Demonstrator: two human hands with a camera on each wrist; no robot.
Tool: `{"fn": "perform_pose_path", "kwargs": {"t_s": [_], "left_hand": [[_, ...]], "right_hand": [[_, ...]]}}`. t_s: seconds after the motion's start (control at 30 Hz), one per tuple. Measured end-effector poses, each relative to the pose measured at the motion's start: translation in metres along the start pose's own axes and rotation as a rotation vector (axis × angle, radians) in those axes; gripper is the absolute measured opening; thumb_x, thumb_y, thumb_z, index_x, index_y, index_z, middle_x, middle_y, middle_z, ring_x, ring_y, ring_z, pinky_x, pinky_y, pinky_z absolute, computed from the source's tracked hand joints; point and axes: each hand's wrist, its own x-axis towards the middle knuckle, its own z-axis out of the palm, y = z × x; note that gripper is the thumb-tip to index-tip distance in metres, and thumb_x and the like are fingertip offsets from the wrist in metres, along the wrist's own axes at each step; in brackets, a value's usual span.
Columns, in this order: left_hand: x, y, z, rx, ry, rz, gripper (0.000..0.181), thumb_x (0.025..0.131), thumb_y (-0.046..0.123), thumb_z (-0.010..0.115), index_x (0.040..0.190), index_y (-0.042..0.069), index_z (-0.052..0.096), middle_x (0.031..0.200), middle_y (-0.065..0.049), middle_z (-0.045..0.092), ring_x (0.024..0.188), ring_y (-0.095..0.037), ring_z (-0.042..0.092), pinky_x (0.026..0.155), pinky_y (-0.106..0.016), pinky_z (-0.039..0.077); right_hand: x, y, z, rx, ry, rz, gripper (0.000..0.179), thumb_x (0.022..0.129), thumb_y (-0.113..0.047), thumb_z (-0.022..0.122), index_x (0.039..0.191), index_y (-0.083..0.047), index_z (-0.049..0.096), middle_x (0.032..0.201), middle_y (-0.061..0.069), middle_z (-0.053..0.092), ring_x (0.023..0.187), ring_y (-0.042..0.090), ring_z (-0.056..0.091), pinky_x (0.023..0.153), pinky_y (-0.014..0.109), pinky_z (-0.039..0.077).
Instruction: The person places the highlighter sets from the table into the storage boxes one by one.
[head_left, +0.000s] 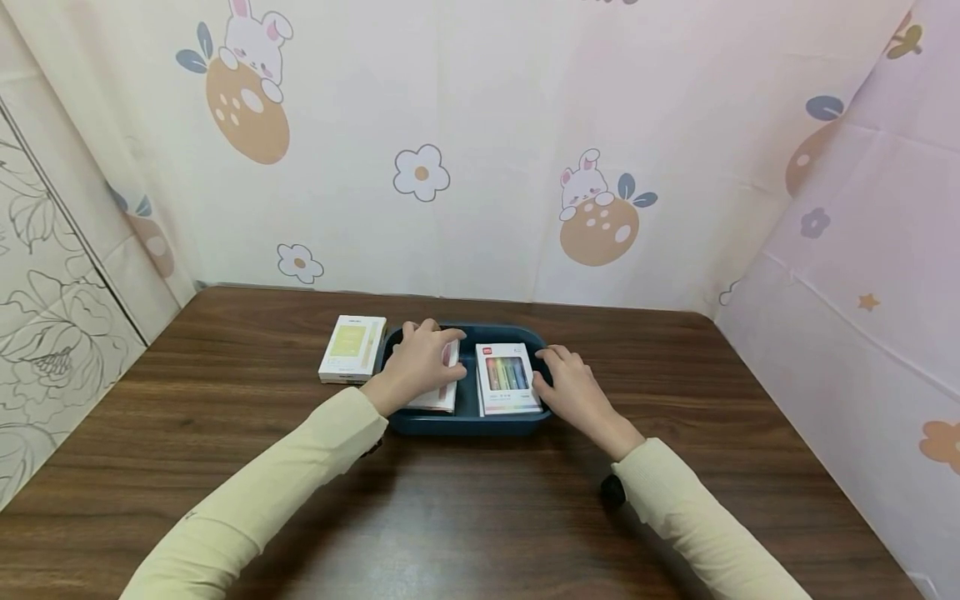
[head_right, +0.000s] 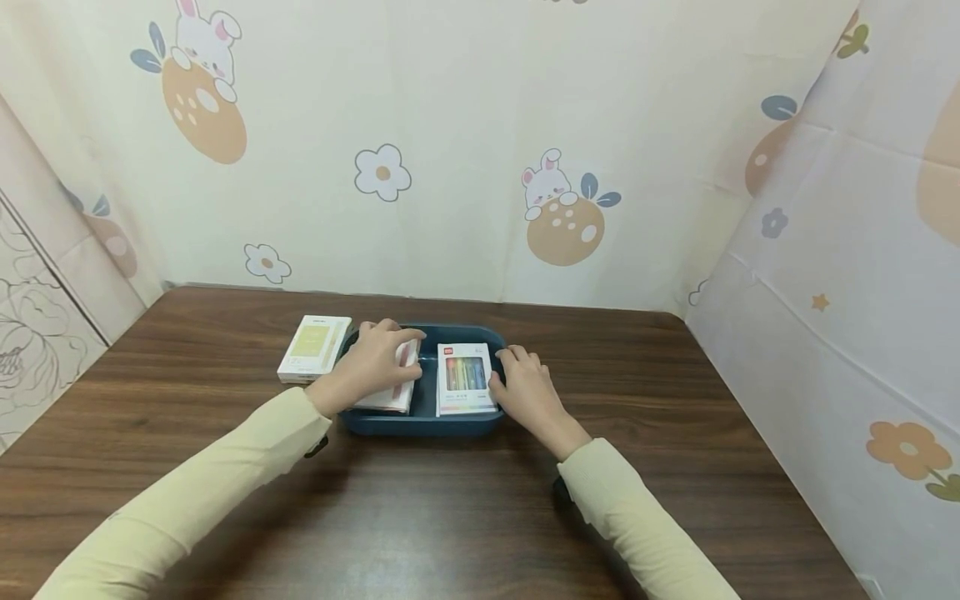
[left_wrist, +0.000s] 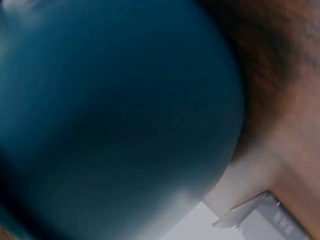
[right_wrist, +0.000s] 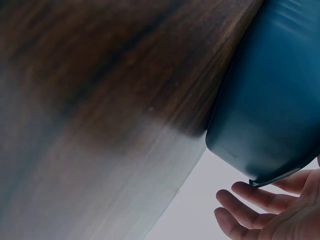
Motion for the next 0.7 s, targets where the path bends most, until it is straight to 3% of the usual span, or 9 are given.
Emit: {"fn": "perform_pose_path", "kwargs": {"t_s": [0.23, 0.7], "left_hand": [[-0.002, -0.002, 0.010, 0.005, -0.008, 0.007, 0.051, 0.078, 0.040, 0.065, 0.126, 0.027, 0.055, 0.118, -0.010, 0.051, 0.098, -0.030, 0.041, 0.065, -0.039, 0.047], [-0.001, -0.009, 0.023, 0.013, -0.059, 0.003, 0.050, 0.078, 0.039, 0.065, 0.125, 0.023, 0.056, 0.113, -0.012, 0.053, 0.094, -0.029, 0.040, 0.062, -0.040, 0.045]], "right_hand": [[0.000, 0.000, 0.000, -0.005, 0.005, -0.002, 0.039, 0.090, -0.023, 0.051, 0.122, 0.000, 0.053, 0.129, 0.020, 0.049, 0.113, 0.039, 0.048, 0.092, 0.054, 0.039], [0.000, -0.001, 0.000, 0.006, -0.004, 0.000, 0.040, 0.091, -0.023, 0.051, 0.123, 0.000, 0.052, 0.129, 0.021, 0.048, 0.114, 0.040, 0.047, 0.093, 0.055, 0.038]]}}
